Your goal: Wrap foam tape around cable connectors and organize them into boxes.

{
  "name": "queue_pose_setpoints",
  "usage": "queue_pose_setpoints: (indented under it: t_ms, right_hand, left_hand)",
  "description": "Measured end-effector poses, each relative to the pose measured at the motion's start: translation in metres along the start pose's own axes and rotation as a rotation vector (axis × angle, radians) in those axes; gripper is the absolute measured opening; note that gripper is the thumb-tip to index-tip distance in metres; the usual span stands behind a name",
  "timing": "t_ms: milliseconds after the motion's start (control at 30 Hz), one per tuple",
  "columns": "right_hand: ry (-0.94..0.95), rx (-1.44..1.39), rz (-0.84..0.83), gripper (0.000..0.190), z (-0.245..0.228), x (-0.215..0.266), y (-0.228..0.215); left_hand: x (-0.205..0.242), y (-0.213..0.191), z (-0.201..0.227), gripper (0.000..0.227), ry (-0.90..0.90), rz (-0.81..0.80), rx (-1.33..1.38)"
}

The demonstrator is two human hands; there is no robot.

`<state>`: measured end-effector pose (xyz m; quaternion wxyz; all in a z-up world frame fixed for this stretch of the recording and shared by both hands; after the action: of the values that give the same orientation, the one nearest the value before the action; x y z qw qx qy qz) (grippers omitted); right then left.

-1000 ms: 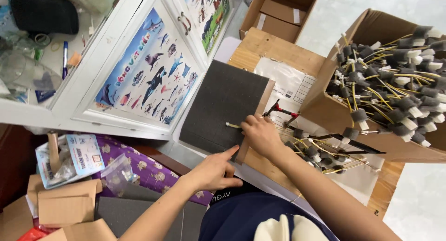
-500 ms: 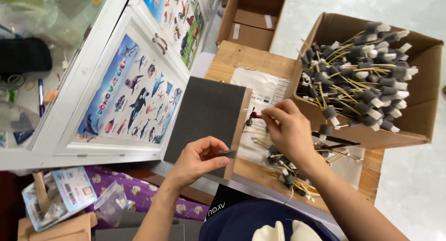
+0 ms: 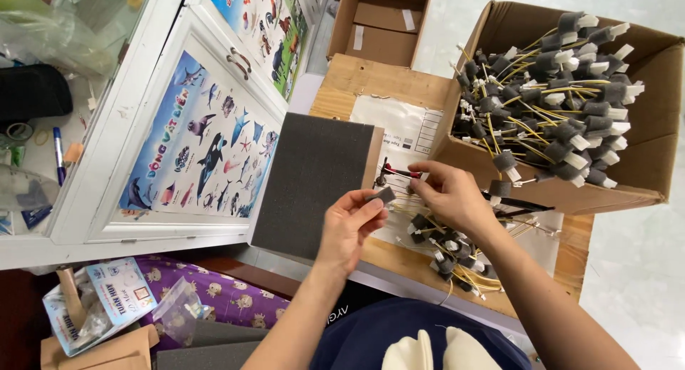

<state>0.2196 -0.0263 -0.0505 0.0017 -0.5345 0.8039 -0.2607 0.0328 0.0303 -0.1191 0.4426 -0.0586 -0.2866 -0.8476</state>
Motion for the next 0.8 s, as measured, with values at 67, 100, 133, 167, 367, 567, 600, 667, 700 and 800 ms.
queue_pose_setpoints:
  t_ms: [67, 100, 133, 167, 367, 567, 600, 667, 700, 800]
  right_hand:
    - [0.053, 0.013, 0.018, 0.034, 0.005, 0.003, -0.002]
    - [0.045, 0.014, 0.019, 0.033, 0.004, 0.003, -0.002]
    - [0.036, 0.014, 0.021, 0.032, 0.003, 0.002, -0.002]
    - [0.038, 0.013, 0.023, 0.032, 0.004, 0.002, -0.001]
    - [0.001, 0.029, 0.048, 0.033, 0.0, 0.004, -0.001]
    - [0.01, 0.027, 0.062, 0.033, -0.004, 0.006, -0.003]
    - [0.006, 0.032, 0.061, 0.034, -0.004, 0.006, -0.003]
    - [0.002, 0.037, 0.061, 0.035, -0.008, 0.008, -0.004]
    - [0.013, 0.02, 0.04, 0.036, -0.011, 0.008, -0.003]
    - [-0.003, 0.02, 0.029, 0.037, -0.016, 0.009, -0.004]
  left_hand:
    - [-0.004, 0.01, -0.019, 0.019, -0.054, 0.029, 0.157]
    - [-0.007, 0.012, -0.028, 0.019, -0.086, 0.063, 0.241]
    - [-0.01, 0.014, -0.037, 0.018, -0.117, 0.097, 0.325]
    - [-0.012, 0.018, -0.039, 0.018, -0.119, 0.095, 0.324]
    - [-0.02, 0.026, -0.055, 0.021, -0.163, 0.147, 0.447]
    - [-0.027, 0.034, -0.059, 0.023, -0.179, 0.199, 0.434]
    - [-0.031, 0.035, -0.059, 0.024, -0.165, 0.21, 0.406]
    - [-0.035, 0.039, -0.054, 0.025, -0.151, 0.221, 0.378]
    - [-0.035, 0.038, -0.048, 0.029, -0.156, 0.242, 0.294]
    - [-0.032, 0.024, -0.046, 0.036, -0.18, 0.214, 0.111]
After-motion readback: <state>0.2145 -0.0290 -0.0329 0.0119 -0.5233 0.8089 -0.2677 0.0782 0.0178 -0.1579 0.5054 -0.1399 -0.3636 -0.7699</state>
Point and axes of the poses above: each hand's wrist, its own x-axis away from the middle knuckle, its own y-axis out of the palm, z = x × y, the point moved 9 cm from there along -x, towards the middle knuckle, and after that the axes turned 7 degrees about -x, right-handed, at the moved point
